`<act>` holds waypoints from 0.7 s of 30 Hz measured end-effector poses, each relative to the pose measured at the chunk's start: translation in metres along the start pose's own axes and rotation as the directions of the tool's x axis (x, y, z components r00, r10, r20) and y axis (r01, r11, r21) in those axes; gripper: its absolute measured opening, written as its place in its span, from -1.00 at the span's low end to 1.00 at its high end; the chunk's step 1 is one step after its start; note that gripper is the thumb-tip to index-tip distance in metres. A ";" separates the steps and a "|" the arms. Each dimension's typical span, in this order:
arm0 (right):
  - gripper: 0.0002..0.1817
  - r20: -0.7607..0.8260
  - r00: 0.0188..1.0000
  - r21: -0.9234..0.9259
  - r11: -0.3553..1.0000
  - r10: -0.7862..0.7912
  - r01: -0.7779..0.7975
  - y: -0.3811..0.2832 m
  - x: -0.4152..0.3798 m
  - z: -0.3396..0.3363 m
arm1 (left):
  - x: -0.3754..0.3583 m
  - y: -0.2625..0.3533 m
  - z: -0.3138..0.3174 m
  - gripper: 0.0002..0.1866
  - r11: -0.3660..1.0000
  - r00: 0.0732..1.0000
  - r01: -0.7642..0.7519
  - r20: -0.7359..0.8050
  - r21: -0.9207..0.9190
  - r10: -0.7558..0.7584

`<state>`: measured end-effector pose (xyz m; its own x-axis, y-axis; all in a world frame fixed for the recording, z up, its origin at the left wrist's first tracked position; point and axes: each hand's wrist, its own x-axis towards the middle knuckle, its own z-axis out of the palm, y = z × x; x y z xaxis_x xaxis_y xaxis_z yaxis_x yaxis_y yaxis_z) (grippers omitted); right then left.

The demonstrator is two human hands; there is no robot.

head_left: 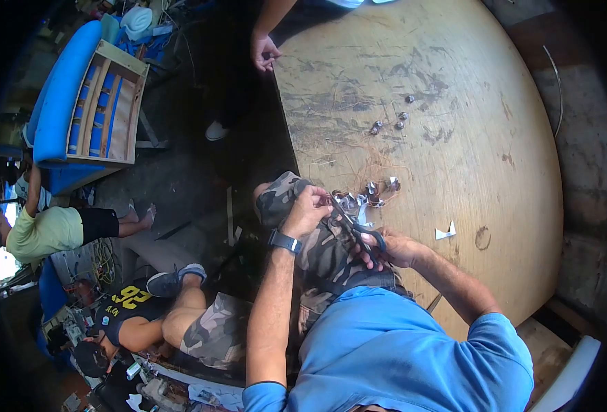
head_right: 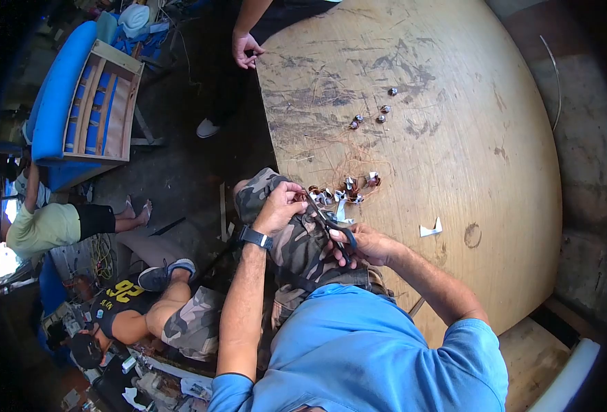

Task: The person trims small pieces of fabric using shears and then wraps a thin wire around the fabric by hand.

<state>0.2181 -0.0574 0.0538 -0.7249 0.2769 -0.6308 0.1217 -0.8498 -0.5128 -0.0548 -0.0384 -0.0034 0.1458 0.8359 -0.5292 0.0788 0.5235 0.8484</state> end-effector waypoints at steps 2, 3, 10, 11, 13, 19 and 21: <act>-0.45 -0.023 0.999 -0.001 0.999 -0.034 0.034 0.003 0.001 0.002 | 0.003 0.000 0.003 -0.52 0.995 1.000 0.018 -0.013 0.101 -0.017; -0.46 -0.028 0.999 0.010 0.999 -0.034 0.034 0.005 0.001 0.003 | 0.004 -0.002 0.004 -0.52 0.994 1.000 -0.001 -0.025 0.107 0.003; -0.50 -0.057 0.997 -0.008 0.999 -0.053 0.053 0.009 0.006 0.002 | 0.000 -0.006 0.008 -0.53 0.994 0.997 -0.036 -0.058 0.099 0.042; -0.51 -0.068 0.995 -0.030 0.997 -0.074 0.072 0.010 0.005 0.002 | 0.000 -0.004 0.007 -0.53 0.997 0.998 -0.030 -0.055 0.075 0.034; -0.53 -0.107 0.989 -0.048 0.994 -0.103 0.098 0.008 -0.004 0.004 | -0.001 -0.002 0.007 -0.54 0.997 0.997 -0.067 -0.044 0.026 0.068; -0.64 -0.259 0.864 -0.356 0.874 -0.431 0.329 -0.035 -0.023 0.027 | -0.050 0.058 -0.013 -0.67 0.916 0.945 -0.308 0.030 -0.255 0.326; -0.66 -0.290 0.774 -0.396 0.807 -0.563 0.439 -0.042 -0.011 0.024 | -0.067 0.089 -0.021 -0.69 0.901 0.928 -0.338 0.067 -0.271 0.368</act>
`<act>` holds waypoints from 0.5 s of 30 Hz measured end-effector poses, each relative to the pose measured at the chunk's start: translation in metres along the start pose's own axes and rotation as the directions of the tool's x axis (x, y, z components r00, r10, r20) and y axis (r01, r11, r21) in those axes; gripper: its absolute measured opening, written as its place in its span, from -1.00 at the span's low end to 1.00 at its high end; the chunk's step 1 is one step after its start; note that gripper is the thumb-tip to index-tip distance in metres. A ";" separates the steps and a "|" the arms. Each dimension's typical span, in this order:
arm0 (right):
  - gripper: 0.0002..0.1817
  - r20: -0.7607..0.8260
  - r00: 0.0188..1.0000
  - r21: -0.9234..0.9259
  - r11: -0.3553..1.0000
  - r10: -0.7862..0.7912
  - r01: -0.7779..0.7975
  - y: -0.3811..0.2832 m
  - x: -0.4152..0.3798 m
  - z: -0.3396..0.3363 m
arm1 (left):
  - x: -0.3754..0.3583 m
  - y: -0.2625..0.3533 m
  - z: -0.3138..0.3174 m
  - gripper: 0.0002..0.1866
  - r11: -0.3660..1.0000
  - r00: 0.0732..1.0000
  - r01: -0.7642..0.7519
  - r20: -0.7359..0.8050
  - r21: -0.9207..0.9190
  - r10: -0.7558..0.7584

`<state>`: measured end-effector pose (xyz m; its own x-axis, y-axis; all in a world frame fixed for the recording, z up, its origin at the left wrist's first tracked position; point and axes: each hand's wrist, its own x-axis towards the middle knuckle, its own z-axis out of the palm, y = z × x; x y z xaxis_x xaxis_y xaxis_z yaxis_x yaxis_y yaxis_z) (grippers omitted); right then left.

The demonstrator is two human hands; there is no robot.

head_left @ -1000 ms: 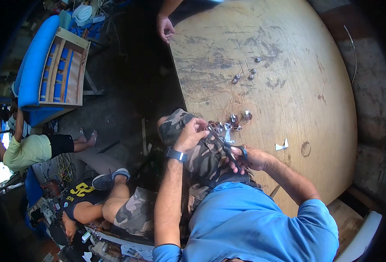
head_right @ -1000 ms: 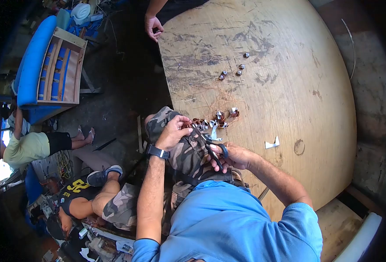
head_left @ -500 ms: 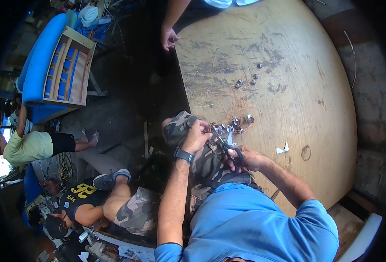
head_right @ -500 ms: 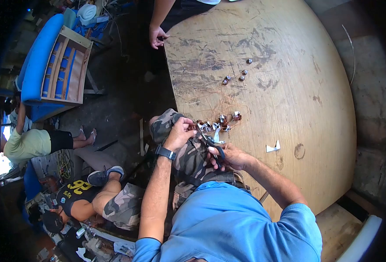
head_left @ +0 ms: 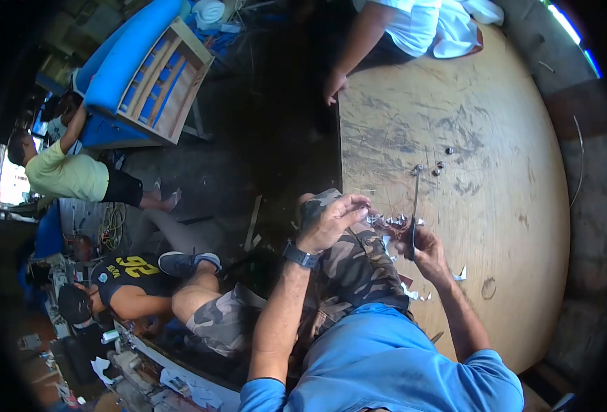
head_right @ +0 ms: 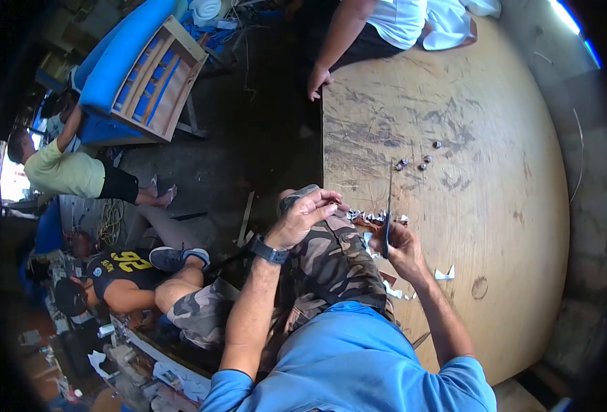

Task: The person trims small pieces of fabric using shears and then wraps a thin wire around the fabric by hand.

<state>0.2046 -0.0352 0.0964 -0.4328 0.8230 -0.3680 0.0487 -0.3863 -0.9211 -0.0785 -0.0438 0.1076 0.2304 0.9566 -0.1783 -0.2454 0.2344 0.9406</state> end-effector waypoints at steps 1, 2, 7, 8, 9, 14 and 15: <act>-0.67 -0.035 0.998 -0.105 0.993 -0.058 0.054 0.000 0.010 -0.002 | -0.004 0.018 0.003 -0.69 0.998 0.999 -0.025 0.042 -0.059 0.028; -0.67 -0.056 0.991 -0.083 0.990 -0.119 0.114 -0.003 0.016 -0.006 | -0.007 0.029 0.004 -0.69 0.992 0.995 -0.099 0.007 -0.077 0.100; -0.61 -0.087 0.878 -0.141 0.878 -0.470 0.457 -0.064 0.040 0.025 | -0.037 0.071 -0.003 -0.43 0.872 0.978 -0.195 -0.025 -0.448 0.206; -0.59 -0.070 0.819 -0.152 0.817 -0.570 0.556 -0.079 0.044 0.040 | -0.046 0.083 -0.007 -0.29 0.868 0.971 -0.211 0.004 -0.449 0.238; -0.58 -0.056 0.751 -0.159 0.749 -0.657 0.643 -0.092 0.046 0.052 | -0.052 0.092 -0.007 -0.27 0.864 0.966 -0.229 0.008 -0.448 0.260; -0.46 0.181 0.816 0.041 0.833 -0.549 0.551 -0.142 0.044 0.096 | -0.071 0.122 0.000 -0.20 0.899 0.966 -0.197 0.079 -0.392 0.246; -0.50 0.254 0.780 0.086 0.816 -0.572 0.571 -0.150 0.045 0.103 | -0.075 0.124 -0.002 -0.19 0.914 0.967 -0.161 0.127 -0.372 0.222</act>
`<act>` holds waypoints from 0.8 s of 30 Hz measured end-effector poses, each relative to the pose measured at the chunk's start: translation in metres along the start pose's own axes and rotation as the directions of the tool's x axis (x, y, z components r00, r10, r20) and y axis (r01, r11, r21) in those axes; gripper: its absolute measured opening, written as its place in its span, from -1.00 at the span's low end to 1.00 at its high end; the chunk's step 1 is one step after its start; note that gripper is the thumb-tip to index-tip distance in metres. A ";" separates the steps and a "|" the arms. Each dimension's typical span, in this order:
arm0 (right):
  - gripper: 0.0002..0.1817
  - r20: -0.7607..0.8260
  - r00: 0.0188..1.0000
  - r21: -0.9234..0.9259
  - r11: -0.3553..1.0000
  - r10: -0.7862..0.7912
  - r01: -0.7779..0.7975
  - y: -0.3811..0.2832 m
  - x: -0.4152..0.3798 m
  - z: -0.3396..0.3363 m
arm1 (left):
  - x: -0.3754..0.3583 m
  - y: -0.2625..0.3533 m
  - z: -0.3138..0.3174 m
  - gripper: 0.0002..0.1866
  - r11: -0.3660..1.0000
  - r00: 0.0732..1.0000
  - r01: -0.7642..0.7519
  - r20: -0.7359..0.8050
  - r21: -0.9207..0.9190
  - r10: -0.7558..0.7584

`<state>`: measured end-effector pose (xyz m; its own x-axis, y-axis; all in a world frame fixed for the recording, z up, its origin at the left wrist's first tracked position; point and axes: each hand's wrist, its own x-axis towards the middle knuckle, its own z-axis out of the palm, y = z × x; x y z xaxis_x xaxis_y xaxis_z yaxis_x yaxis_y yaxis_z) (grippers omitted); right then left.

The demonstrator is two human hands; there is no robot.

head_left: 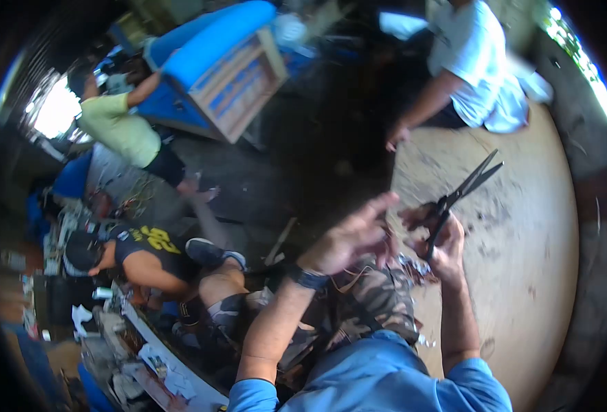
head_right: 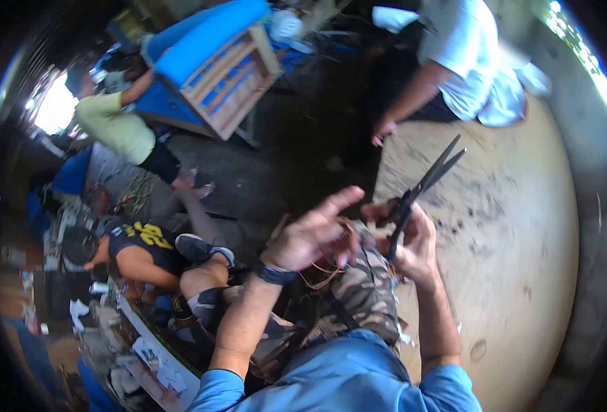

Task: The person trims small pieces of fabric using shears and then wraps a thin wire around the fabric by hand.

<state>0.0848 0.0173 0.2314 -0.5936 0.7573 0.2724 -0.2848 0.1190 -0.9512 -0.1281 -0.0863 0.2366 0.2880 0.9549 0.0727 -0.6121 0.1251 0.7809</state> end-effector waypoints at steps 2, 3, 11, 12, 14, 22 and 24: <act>-0.53 0.138 0.981 -0.013 0.990 0.139 -0.139 -0.008 0.005 0.010 | -0.009 -0.002 0.009 -0.21 0.983 0.997 0.028 -0.076 0.181 -0.014; -0.54 0.166 0.975 -0.022 0.989 0.149 -0.147 -0.011 0.006 0.018 | -0.017 -0.003 0.010 -0.22 0.990 0.996 0.035 -0.083 0.135 -0.024; -0.66 0.159 0.986 0.092 0.994 0.041 -0.056 0.008 0.024 0.055 | -0.069 -0.014 0.009 -0.73 0.826 0.870 0.027 -0.421 0.563 0.259; -0.67 0.113 0.993 0.127 0.990 0.042 -0.056 0.009 0.030 0.056 | -0.078 -0.015 0.010 -0.73 0.765 0.831 0.055 -0.454 0.641 0.321; -0.69 0.153 0.988 0.042 0.999 0.018 -0.025 0.014 0.036 0.058 | -0.101 -0.016 0.014 -0.64 0.649 0.750 0.115 -0.494 0.752 0.440; -0.70 0.290 0.957 -0.247 0.968 0.031 0.044 0.024 0.024 0.089 | -0.131 -0.034 -0.021 -0.75 0.185 0.758 0.274 -0.330 0.944 0.563; -0.68 0.392 0.919 -0.278 0.948 -0.035 0.154 0.016 0.025 0.099 | -0.107 -0.012 -0.005 -0.61 0.125 0.642 0.224 -0.242 0.967 0.727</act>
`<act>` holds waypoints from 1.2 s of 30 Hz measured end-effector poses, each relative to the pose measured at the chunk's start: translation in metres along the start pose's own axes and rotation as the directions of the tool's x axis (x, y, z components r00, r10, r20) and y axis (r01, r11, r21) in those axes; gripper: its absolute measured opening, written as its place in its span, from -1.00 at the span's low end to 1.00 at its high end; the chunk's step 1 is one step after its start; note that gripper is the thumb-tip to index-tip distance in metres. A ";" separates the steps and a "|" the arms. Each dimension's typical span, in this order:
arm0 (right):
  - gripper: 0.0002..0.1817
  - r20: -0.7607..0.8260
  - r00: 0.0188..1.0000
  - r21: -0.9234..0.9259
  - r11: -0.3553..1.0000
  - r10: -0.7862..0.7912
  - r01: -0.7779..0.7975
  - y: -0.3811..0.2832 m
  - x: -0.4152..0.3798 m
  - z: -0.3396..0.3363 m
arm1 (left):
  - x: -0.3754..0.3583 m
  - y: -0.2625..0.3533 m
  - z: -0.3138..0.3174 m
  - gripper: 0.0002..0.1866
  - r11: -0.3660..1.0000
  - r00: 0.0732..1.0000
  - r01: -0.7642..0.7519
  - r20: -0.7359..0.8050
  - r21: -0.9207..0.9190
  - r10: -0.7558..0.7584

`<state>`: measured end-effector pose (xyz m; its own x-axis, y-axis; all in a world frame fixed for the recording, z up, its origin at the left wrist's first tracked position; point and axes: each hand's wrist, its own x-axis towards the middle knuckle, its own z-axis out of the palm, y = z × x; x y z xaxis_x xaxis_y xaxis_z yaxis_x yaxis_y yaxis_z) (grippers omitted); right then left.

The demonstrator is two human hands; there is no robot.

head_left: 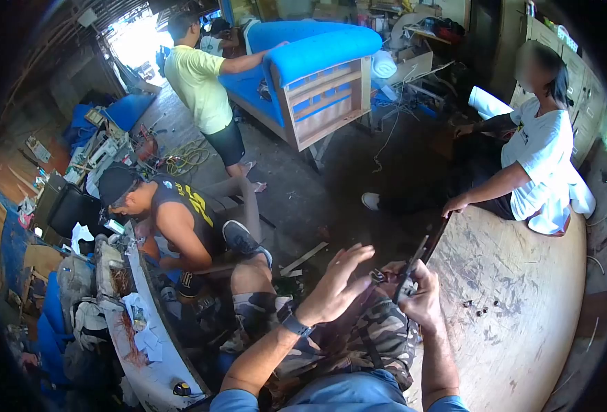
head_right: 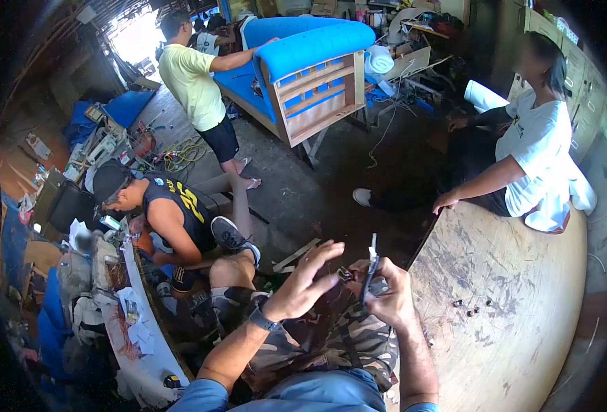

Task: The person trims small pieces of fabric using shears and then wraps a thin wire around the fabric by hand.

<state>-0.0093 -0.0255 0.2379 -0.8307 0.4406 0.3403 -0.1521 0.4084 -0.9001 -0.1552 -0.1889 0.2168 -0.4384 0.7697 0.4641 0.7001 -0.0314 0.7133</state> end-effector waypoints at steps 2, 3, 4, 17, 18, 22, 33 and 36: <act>-0.67 -0.003 1.000 0.038 0.999 -0.005 0.005 0.003 0.005 0.003 | 0.018 0.016 -0.003 -0.48 0.803 0.985 0.171 0.119 -0.571 -0.125; -0.66 -0.014 1.000 0.077 0.997 -0.018 0.019 0.008 0.009 0.005 | 0.025 0.015 0.001 -0.51 0.711 0.974 0.224 0.170 -0.666 -0.148; -0.64 -0.026 0.999 0.115 0.993 -0.031 0.034 0.010 0.012 0.005 | 0.029 0.010 0.003 -0.50 0.688 0.963 0.269 0.207 -0.674 -0.174; -0.63 -0.137 0.988 0.455 0.890 0.066 0.004 0.034 0.038 -0.001 | 0.038 -0.001 0.022 -0.85 0.703 0.924 0.366 0.151 -0.610 -0.350; -0.66 -0.123 0.990 0.445 0.895 0.073 -0.011 0.036 0.039 0.001 | 0.040 -0.004 0.028 -0.83 0.855 0.975 0.164 -0.050 -0.492 -0.216; -0.66 -0.243 0.964 0.145 0.986 0.111 -0.077 0.026 0.030 0.001 | 0.032 -0.009 0.019 -0.91 0.962 0.969 0.158 -0.154 -0.221 -0.194; -0.69 -0.037 0.995 -0.390 0.918 -0.093 0.071 0.015 0.046 0.015 | 0.031 -0.003 0.006 -0.91 0.959 0.994 0.025 -0.109 0.281 0.006; -0.77 -0.135 0.986 -0.028 0.994 0.099 -0.104 0.017 0.047 0.022 | 0.029 -0.005 0.007 -0.92 0.979 0.991 0.064 -0.131 0.193 -0.039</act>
<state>-0.0625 -0.0158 0.2329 -0.7618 0.5826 0.2833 -0.0500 0.3831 -0.9224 -0.1676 -0.1620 0.2230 -0.5355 0.6799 0.5010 0.7662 0.1416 0.6268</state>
